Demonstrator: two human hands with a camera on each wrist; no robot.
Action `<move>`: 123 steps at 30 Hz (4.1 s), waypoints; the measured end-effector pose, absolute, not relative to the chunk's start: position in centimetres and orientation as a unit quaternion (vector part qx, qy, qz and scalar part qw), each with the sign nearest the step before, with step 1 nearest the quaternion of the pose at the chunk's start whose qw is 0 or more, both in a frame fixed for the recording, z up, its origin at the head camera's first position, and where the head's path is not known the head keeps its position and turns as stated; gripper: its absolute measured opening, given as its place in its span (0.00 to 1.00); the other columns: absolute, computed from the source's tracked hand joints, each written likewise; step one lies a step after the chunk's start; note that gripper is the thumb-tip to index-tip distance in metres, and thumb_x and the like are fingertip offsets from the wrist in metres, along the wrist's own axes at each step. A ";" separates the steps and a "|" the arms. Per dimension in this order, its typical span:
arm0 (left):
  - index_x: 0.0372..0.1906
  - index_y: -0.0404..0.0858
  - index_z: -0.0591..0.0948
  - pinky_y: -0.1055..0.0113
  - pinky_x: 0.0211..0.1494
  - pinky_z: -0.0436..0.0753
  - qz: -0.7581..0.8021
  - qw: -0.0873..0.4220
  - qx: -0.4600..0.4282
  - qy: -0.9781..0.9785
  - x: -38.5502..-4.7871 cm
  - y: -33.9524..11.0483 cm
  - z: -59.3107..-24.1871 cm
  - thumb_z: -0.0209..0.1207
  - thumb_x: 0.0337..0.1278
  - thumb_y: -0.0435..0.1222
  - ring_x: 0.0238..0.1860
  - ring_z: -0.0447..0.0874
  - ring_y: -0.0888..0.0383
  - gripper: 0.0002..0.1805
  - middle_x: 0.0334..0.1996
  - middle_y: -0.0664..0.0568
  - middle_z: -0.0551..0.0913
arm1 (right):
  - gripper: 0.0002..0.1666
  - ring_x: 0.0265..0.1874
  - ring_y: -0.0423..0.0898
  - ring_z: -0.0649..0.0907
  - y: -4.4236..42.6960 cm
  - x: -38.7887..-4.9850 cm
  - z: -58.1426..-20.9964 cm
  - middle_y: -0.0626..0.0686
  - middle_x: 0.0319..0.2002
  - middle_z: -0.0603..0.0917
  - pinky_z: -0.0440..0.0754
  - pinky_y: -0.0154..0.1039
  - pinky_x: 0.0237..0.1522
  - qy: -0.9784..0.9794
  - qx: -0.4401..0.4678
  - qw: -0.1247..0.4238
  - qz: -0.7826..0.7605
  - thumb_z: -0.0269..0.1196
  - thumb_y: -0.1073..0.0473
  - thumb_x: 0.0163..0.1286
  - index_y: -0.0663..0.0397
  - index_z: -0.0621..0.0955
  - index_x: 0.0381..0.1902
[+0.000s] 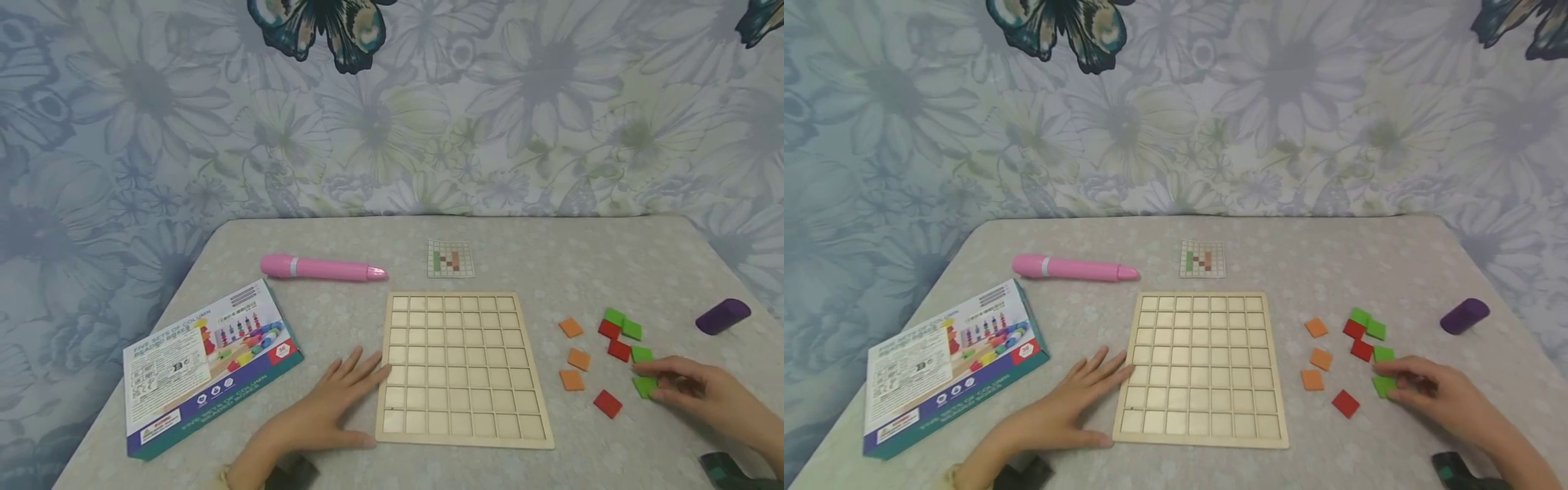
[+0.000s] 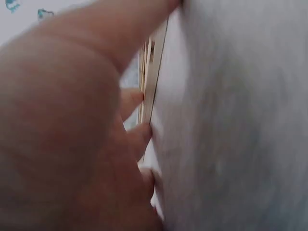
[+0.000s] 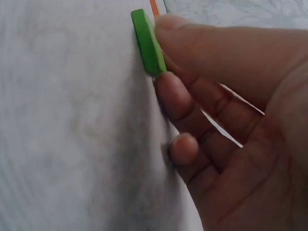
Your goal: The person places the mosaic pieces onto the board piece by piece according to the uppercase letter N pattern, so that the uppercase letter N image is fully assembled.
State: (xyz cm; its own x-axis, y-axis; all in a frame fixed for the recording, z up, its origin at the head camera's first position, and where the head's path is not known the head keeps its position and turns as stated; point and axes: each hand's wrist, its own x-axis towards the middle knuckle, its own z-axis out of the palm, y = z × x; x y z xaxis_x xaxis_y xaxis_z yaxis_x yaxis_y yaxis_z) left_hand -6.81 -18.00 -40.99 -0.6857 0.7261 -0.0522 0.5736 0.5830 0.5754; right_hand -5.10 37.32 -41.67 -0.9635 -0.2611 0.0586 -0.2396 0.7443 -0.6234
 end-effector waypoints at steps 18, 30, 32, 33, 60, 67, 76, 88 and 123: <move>0.74 0.47 0.51 0.39 0.64 0.39 0.239 0.140 0.356 0.892 -6.0 -17.0 -40.6 0.58 0.50 0.61 0.71 0.30 0.43 0.50 0.74 0.50 0.41 | 0.23 0.29 0.33 0.74 35.6 -5.3 -42.0 0.39 0.34 0.78 0.68 0.17 0.35 0.943 -0.142 -0.052 -0.297 0.74 0.65 0.47 0.49 0.83 0.44; 0.72 0.47 0.58 0.39 0.64 0.43 0.227 0.111 0.354 0.901 -6.0 -16.7 -40.6 0.58 0.45 0.63 0.71 0.35 0.44 0.50 0.73 0.52 0.45 | 0.28 0.30 0.32 0.75 30.6 -5.8 -38.8 0.43 0.33 0.78 0.71 0.18 0.37 0.908 -0.176 -0.118 -0.361 0.71 0.76 0.45 0.56 0.83 0.47; 0.72 0.47 0.58 0.38 0.64 0.45 0.218 0.106 0.353 0.904 -6.0 -16.6 -40.6 0.58 0.44 0.64 0.71 0.36 0.43 0.50 0.73 0.51 0.46 | 0.29 0.32 0.32 0.76 28.8 -6.1 -38.0 0.45 0.34 0.79 0.72 0.19 0.38 0.890 -0.190 -0.134 -0.393 0.70 0.79 0.44 0.59 0.83 0.47; 0.72 0.47 0.59 0.38 0.64 0.45 0.215 0.105 0.351 0.905 -5.9 -16.6 -40.6 0.58 0.44 0.64 0.71 0.37 0.43 0.50 0.73 0.51 0.47 | 0.29 0.32 0.33 0.77 27.7 -6.3 -37.7 0.46 0.36 0.79 0.73 0.21 0.38 0.878 -0.202 -0.142 -0.410 0.69 0.81 0.43 0.61 0.82 0.46; 0.72 0.50 0.59 0.36 0.63 0.44 0.191 0.112 0.309 0.925 -5.2 -15.0 -40.8 0.57 0.42 0.66 0.71 0.37 0.42 0.50 0.73 0.53 0.47 | 0.18 0.31 0.37 0.77 9.6 -6.3 -41.9 0.39 0.34 0.78 0.78 0.33 0.37 0.836 -0.238 0.023 -0.494 0.73 0.68 0.49 0.51 0.85 0.40; 0.72 0.51 0.59 0.36 0.63 0.43 0.201 0.123 0.304 0.923 -5.2 -15.2 -40.6 0.56 0.43 0.66 0.71 0.36 0.43 0.49 0.73 0.54 0.47 | 0.18 0.33 0.37 0.77 9.1 -6.2 -42.0 0.39 0.36 0.78 0.78 0.34 0.38 0.841 -0.252 0.014 -0.479 0.73 0.69 0.48 0.51 0.85 0.39; 0.73 0.52 0.57 0.37 0.63 0.42 0.199 0.126 0.303 0.923 -5.2 -15.3 -40.7 0.56 0.44 0.66 0.71 0.35 0.44 0.49 0.73 0.56 0.45 | 0.20 0.36 0.36 0.78 9.0 -6.0 -42.2 0.38 0.39 0.79 0.77 0.33 0.41 0.850 -0.258 0.002 -0.458 0.73 0.67 0.48 0.50 0.84 0.40; 0.73 0.51 0.57 0.37 0.63 0.41 0.204 0.132 0.304 0.921 -5.2 -15.4 -40.7 0.56 0.44 0.66 0.71 0.34 0.44 0.49 0.73 0.55 0.44 | 0.20 0.36 0.37 0.78 9.7 -6.1 -41.6 0.39 0.39 0.80 0.78 0.34 0.41 0.840 -0.263 0.015 -0.475 0.71 0.68 0.51 0.48 0.83 0.43; 0.74 0.53 0.53 0.39 0.64 0.38 0.221 0.132 0.322 0.911 -5.2 -15.5 -41.1 0.53 0.48 0.67 0.71 0.30 0.46 0.49 0.74 0.55 0.41 | 0.24 0.36 0.15 0.65 37.9 -6.8 -42.6 0.61 0.46 0.78 0.70 0.21 0.30 0.961 -0.039 -0.038 -0.272 0.71 0.60 0.55 0.61 0.79 0.49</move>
